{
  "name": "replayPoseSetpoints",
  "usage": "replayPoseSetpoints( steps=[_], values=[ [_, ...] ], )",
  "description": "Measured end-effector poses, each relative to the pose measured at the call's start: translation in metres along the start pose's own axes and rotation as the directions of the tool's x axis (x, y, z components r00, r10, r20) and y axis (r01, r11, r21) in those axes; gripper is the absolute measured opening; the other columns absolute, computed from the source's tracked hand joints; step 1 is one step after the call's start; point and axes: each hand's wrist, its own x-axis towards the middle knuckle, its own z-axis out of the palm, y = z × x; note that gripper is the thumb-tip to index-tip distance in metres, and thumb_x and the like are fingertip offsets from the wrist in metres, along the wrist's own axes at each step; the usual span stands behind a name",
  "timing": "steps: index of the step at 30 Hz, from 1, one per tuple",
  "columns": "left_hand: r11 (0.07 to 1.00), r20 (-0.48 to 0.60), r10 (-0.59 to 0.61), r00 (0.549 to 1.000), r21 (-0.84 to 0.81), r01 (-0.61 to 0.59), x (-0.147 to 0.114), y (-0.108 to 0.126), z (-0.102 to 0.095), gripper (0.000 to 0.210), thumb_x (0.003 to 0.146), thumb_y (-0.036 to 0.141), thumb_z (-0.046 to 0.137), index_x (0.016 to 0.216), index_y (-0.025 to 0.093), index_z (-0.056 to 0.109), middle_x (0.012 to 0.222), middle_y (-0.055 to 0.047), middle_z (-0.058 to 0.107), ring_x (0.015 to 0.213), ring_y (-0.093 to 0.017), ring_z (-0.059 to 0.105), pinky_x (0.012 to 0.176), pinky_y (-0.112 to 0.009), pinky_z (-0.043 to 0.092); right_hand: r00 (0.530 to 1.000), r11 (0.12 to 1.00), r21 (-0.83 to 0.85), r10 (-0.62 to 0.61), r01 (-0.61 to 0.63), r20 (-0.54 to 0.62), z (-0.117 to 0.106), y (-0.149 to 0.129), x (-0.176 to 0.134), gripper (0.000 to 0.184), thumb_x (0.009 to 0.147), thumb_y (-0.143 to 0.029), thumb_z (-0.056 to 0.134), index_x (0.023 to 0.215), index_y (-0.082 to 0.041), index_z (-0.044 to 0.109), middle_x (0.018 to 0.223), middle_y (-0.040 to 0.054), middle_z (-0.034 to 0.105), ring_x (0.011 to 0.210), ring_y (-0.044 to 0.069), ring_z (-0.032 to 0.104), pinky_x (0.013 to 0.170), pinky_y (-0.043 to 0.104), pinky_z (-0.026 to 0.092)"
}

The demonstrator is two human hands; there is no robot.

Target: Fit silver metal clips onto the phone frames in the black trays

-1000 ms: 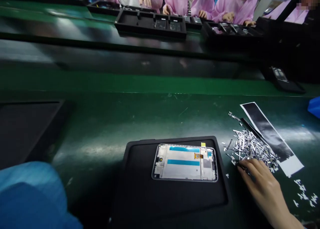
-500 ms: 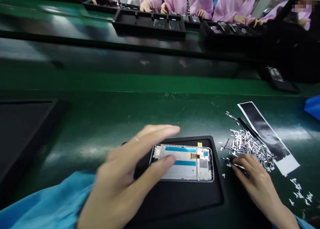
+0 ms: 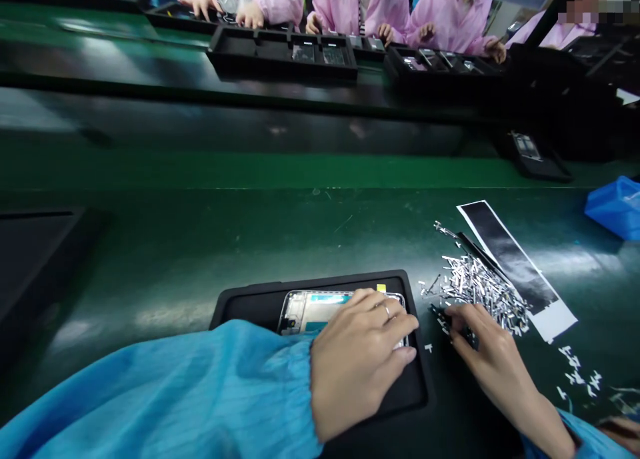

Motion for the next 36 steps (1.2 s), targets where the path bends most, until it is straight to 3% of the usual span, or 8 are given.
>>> replayPoseSetpoints(
  steps=[7,11,14,17,21,24,27,36],
  values=[
    [0.999,0.101,0.012,0.995,0.034,-0.015,0.026,0.01,0.016,0.017,0.079,0.021,0.044,0.089,0.016,0.056,0.086,-0.004,0.056,0.085,-0.019,0.047,0.08,-0.037,0.035,0.988,0.95,0.271,0.154,-0.153,0.019,-0.015,0.001,-0.007,0.017,0.078,-0.029,0.044,0.091,-0.023,0.052,0.078,0.0005,0.052,0.075,0.012,0.051,0.061,0.023,0.041],
    [0.979,0.16,-0.088,0.983,-0.166,0.115,0.041,0.014,0.029,0.016,0.076,0.021,0.046,0.084,0.017,0.059,0.083,-0.003,0.058,0.079,-0.018,0.05,0.073,-0.032,0.038,0.955,0.821,0.514,0.295,-0.248,-0.01,-0.017,-0.004,-0.01,0.017,0.074,-0.031,0.05,0.087,-0.019,0.052,0.083,0.0039,0.053,0.076,0.015,0.053,0.06,0.024,0.044],
    [0.712,0.312,-0.23,0.922,-0.592,0.378,0.051,0.018,0.039,0.013,0.072,0.021,0.047,0.071,0.014,0.058,0.069,-0.002,0.058,0.067,-0.014,0.052,0.067,-0.028,0.041,0.93,0.685,0.677,0.368,-0.268,-0.004,-0.018,-0.013,-0.009,0.017,0.07,-0.031,0.056,0.081,-0.017,0.055,0.079,0.0058,0.053,0.072,0.016,0.053,0.057,0.025,0.046],
    [0.362,0.486,-0.216,0.847,-0.766,0.532,0.056,0.023,0.045,0.015,0.072,0.019,0.042,0.063,0.01,0.051,0.058,-0.002,0.054,0.052,-0.01,0.051,0.057,-0.024,0.043,0.919,0.582,0.773,0.393,-0.254,0.007,-0.017,-0.02,-0.007,0.013,0.067,-0.027,0.058,0.077,-0.018,0.056,0.077,0.0052,0.053,0.07,0.015,0.052,0.054,0.023,0.045],
    [0.227,0.485,-0.226,0.845,-0.817,0.53,0.056,0.025,0.046,0.012,0.067,0.018,0.045,0.061,0.009,0.05,0.051,-0.002,0.053,0.041,-0.007,0.047,0.047,-0.019,0.038,0.932,0.57,0.787,0.362,-0.236,0.017,-0.014,-0.021,-0.005,0.01,0.068,-0.028,0.057,0.072,-0.019,0.057,0.074,0.0031,0.052,0.068,0.013,0.05,0.055,0.021,0.044],
    [0.283,0.396,-0.255,0.882,-0.842,0.46,0.053,0.023,0.043,0.014,0.066,0.021,0.048,0.06,0.009,0.051,0.048,-0.002,0.052,0.04,-0.009,0.046,0.045,-0.02,0.036,0.907,0.563,0.783,0.421,-0.266,0.005,-0.013,-0.022,-0.005,0.014,0.065,-0.029,0.06,0.075,-0.019,0.058,0.076,0.0038,0.054,0.07,0.013,0.052,0.056,0.02,0.044],
    [0.47,0.294,-0.298,0.908,-0.783,0.407,0.048,0.022,0.038,0.016,0.07,0.022,0.046,0.061,0.01,0.051,0.051,-0.002,0.054,0.043,-0.009,0.047,0.046,-0.02,0.037,0.889,0.565,0.776,0.458,-0.28,-0.013,-0.015,-0.024,-0.007,0.016,0.066,-0.031,0.059,0.076,-0.02,0.06,0.074,0.0039,0.056,0.068,0.013,0.053,0.06,0.022,0.045],
    [0.861,0.159,-0.242,0.957,-0.42,0.287,0.04,0.025,0.029,0.015,0.075,0.018,0.048,0.063,0.016,0.056,0.057,0.005,0.055,0.057,-0.007,0.049,0.057,-0.019,0.033,0.937,0.645,0.706,0.339,-0.293,0.079,-0.018,-0.026,-0.014,0.016,0.072,-0.034,0.053,0.069,-0.019,0.058,0.068,0.0024,0.052,0.067,0.013,0.048,0.059,0.023,0.04]
  ],
)
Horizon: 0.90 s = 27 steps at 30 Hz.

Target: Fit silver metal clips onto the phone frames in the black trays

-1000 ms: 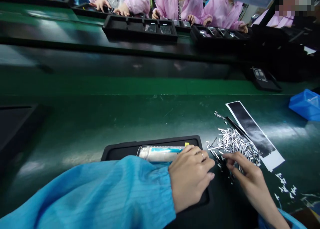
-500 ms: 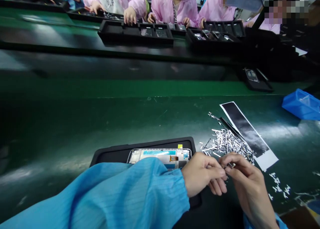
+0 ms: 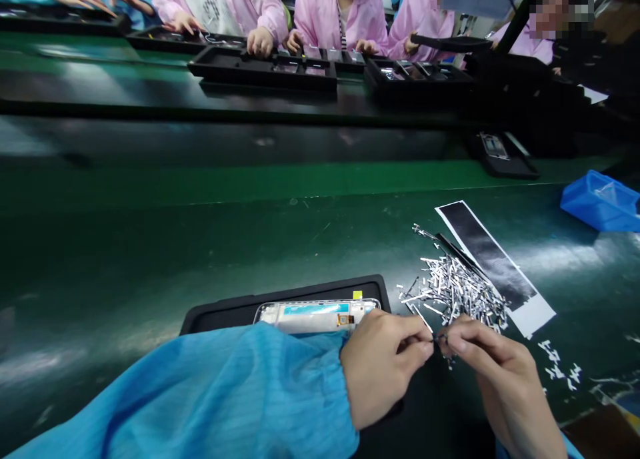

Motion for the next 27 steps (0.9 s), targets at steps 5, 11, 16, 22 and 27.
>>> replayPoseSetpoints(
  steps=[5,11,16,22,27],
  values=[
    [0.99,-0.076,0.135,0.988,0.061,-0.131,-0.0009,0.0008,0.0,0.01,0.072,0.012,0.054,0.064,0.016,0.058,0.06,0.006,0.052,0.062,-0.006,0.047,0.06,-0.017,0.031,0.996,0.998,0.004,0.062,-0.063,0.065,-0.0015,-0.0048,-0.0034,0.016,0.073,-0.033,0.052,0.067,-0.019,0.057,0.069,0.0015,0.052,0.068,0.012,0.046,0.061,0.023,0.038],
    [0.965,-0.077,0.237,0.969,0.134,-0.225,-0.0045,0.0006,0.0007,0.014,0.074,0.009,0.052,0.061,0.014,0.054,0.059,0.006,0.049,0.06,-0.006,0.045,0.06,-0.017,0.031,0.981,0.983,0.147,0.082,-0.109,0.178,-0.003,-0.0075,-0.0038,0.019,0.075,-0.031,0.049,0.062,-0.019,0.057,0.064,0.0015,0.052,0.066,0.012,0.048,0.063,0.023,0.038],
    [0.954,-0.072,0.266,0.961,0.165,-0.251,-0.0057,0.001,0.0036,0.014,0.074,0.008,0.051,0.062,0.014,0.054,0.058,0.005,0.047,0.061,-0.007,0.044,0.058,-0.019,0.031,0.976,0.98,0.16,0.087,-0.121,0.202,-0.0031,-0.0064,-0.005,0.021,0.075,-0.031,0.049,0.061,-0.018,0.056,0.063,0.0016,0.052,0.065,0.012,0.048,0.063,0.023,0.038],
    [0.91,-0.072,0.355,0.932,0.255,-0.327,-0.0064,-0.0038,0.0059,0.014,0.075,0.009,0.049,0.062,0.014,0.052,0.058,0.004,0.044,0.059,-0.008,0.042,0.056,-0.021,0.03,0.981,0.994,0.075,0.066,-0.081,0.181,-0.0048,-0.001,-0.0062,0.019,0.074,-0.031,0.049,0.063,-0.018,0.056,0.063,0.0017,0.052,0.064,0.012,0.047,0.061,0.024,0.037],
    [0.879,-0.087,0.423,0.902,0.282,-0.385,-0.0074,-0.0056,0.0095,0.015,0.075,0.009,0.046,0.062,0.012,0.051,0.058,0.003,0.043,0.058,-0.009,0.04,0.055,-0.022,0.03,0.972,0.987,0.103,0.097,-0.121,0.214,-0.0057,-0.0017,-0.0069,0.019,0.075,-0.031,0.049,0.063,-0.018,0.056,0.063,0.001,0.051,0.064,0.011,0.047,0.061,0.022,0.035]
  ],
)
